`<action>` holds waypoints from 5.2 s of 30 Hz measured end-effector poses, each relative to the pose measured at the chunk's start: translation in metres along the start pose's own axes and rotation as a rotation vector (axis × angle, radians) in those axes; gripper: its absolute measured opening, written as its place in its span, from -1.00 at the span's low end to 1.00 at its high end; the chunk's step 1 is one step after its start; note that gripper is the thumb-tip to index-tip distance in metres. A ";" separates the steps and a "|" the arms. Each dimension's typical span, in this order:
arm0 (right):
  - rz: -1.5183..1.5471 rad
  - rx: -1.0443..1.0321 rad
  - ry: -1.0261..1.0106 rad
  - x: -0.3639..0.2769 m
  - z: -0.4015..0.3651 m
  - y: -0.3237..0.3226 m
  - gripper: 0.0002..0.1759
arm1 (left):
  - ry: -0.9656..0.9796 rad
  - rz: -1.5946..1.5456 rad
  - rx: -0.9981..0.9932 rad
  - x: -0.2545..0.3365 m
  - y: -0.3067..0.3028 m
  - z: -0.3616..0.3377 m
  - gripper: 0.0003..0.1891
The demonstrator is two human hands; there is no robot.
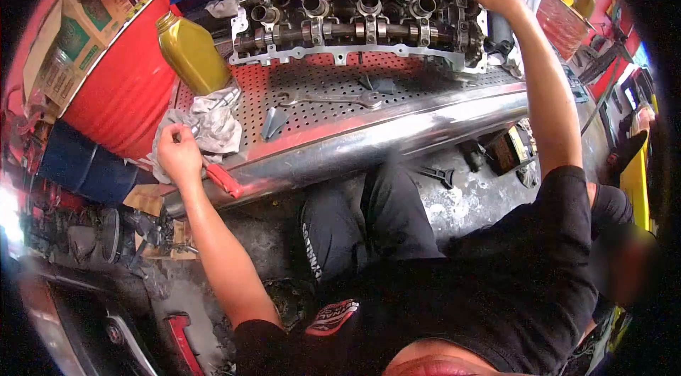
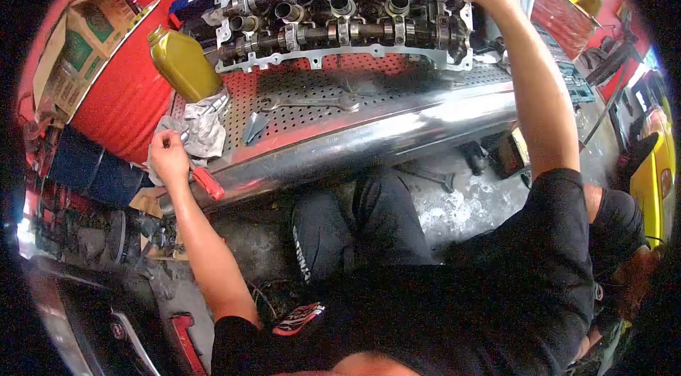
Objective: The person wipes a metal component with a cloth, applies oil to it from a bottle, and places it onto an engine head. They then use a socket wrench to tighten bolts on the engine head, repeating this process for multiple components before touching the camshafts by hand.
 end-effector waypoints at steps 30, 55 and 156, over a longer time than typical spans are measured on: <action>0.354 0.147 0.293 -0.014 -0.038 -0.036 -0.52 | -0.012 0.042 -0.013 0.002 -0.003 -0.003 -0.86; -0.131 0.301 -0.179 -0.143 -0.061 -0.066 -0.78 | -0.055 -0.061 0.020 0.001 -0.007 -0.004 -0.87; 0.338 0.018 0.263 -0.034 -0.088 -0.025 -0.44 | -0.112 -0.018 0.027 -0.003 -0.011 -0.005 -0.87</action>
Point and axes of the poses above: each hand's wrist, its own z-axis towards the middle knuckle, its own y-axis out of the palm, x = y × z, the point moved 10 cm from there along z, towards the middle knuckle, and after that the axes turned 10 degrees about z, right-handed, at the moved point
